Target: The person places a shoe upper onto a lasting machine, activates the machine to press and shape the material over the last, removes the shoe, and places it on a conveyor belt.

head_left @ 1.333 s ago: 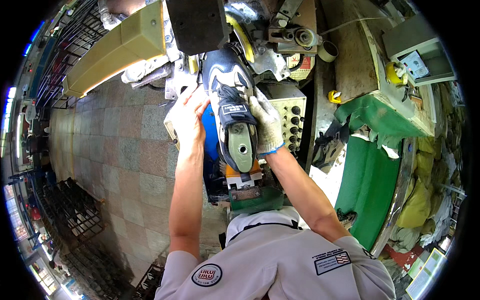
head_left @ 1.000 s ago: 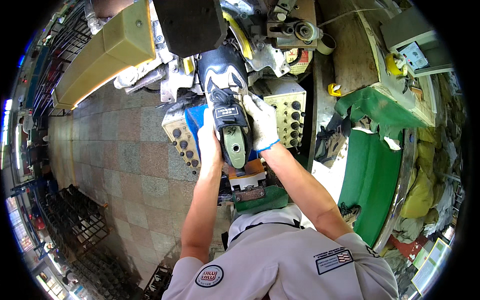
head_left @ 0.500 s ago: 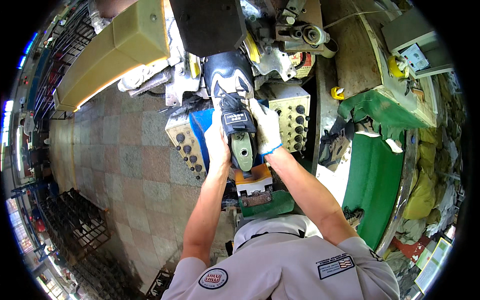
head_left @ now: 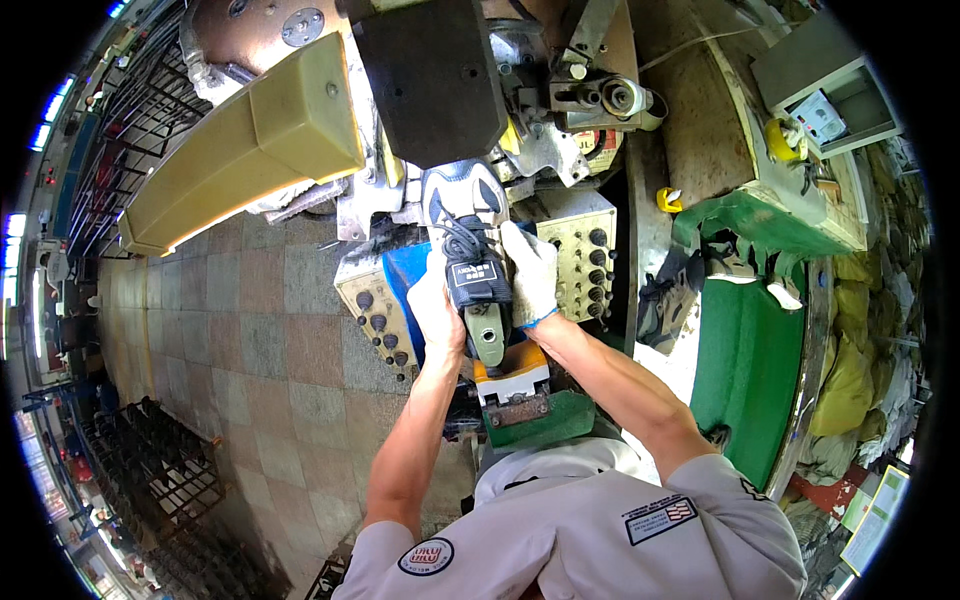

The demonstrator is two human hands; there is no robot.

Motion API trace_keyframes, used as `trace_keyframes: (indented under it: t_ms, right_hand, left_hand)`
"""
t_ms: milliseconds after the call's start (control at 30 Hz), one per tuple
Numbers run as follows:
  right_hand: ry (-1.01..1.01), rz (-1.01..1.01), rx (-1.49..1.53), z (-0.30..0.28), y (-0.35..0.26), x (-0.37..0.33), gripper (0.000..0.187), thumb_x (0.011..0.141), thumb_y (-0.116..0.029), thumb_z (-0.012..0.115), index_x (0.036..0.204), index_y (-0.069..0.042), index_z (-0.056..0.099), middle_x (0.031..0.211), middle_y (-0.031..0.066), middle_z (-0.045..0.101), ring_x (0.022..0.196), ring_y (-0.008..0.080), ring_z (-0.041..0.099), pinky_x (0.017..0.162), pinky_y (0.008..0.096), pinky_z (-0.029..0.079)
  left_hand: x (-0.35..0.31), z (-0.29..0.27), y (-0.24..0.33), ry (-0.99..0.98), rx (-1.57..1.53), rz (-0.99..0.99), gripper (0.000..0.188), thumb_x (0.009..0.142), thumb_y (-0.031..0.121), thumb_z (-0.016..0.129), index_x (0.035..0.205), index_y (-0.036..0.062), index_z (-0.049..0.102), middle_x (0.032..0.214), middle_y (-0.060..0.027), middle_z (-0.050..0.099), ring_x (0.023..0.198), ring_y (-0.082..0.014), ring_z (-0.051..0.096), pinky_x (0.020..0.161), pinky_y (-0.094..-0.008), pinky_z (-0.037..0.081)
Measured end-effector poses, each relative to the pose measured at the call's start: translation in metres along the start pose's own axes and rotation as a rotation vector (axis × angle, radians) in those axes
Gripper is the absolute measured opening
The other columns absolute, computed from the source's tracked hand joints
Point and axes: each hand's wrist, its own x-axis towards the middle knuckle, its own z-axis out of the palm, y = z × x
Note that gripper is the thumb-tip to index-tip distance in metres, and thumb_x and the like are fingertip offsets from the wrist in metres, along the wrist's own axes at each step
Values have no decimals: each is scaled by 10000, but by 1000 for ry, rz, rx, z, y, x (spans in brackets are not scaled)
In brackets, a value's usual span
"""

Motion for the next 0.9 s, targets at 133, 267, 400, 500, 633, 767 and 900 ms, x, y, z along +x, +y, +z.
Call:
trace_keyframes:
  t_ms: [133,267,400,500,633,767,900]
  right_hand:
    - [-30,42,-5,-10,3,2,314,1038,-274,578,1067,3,726,971,41,731,816,96,667,718,254,538]
    - [-14,50,104,-3,0,8,288,1003,-253,622,1064,2,740,949,36,735,777,88,637,702,250,515]
    - [74,-59,-173,-41,4,15,281,988,-304,671,1075,-46,739,913,-2,709,768,81,610,689,236,489]
    - [-12,-56,13,-101,-11,-13,457,1017,-307,607,1317,37,585,1109,165,718,934,289,740,798,392,626]
    - [237,-37,-173,-177,-33,-76,504,1057,-303,424,1392,68,494,1228,277,655,1035,376,704,864,468,618]
    - [240,52,117,-265,-38,-122,427,1018,-322,523,1266,19,593,1195,219,673,1031,389,681,872,500,557]
    - [374,84,-58,-268,-30,-132,428,1011,-319,547,1275,15,595,1210,220,670,1034,393,691,842,489,569]
  left_hand:
    - [-6,2,10,0,6,25,291,1068,173,466,1154,-38,647,843,-45,668,766,-96,558,694,-271,478]
    - [-3,3,15,11,-81,-59,340,1086,213,444,1099,-50,660,857,-32,664,791,-95,552,725,-278,474]
    - [-7,-14,-6,-70,-51,-76,403,1091,282,468,1127,-72,655,975,-60,678,848,-120,584,788,-293,493]
    - [-55,-45,-39,243,-30,-325,429,1028,217,616,1297,-116,584,1158,-166,700,1023,-217,685,894,-324,547]
    - [-176,-66,-113,328,315,-393,514,928,203,722,1324,-85,567,1224,-235,679,1107,-292,672,966,-368,517]
    - [-207,-43,-136,210,531,-417,777,839,324,772,1423,-79,456,1391,-309,546,1292,-425,536,1101,-446,410]
    - [-180,-35,-135,168,850,-226,779,801,260,756,1423,-76,428,1405,-282,515,1322,-434,471,1125,-471,384]
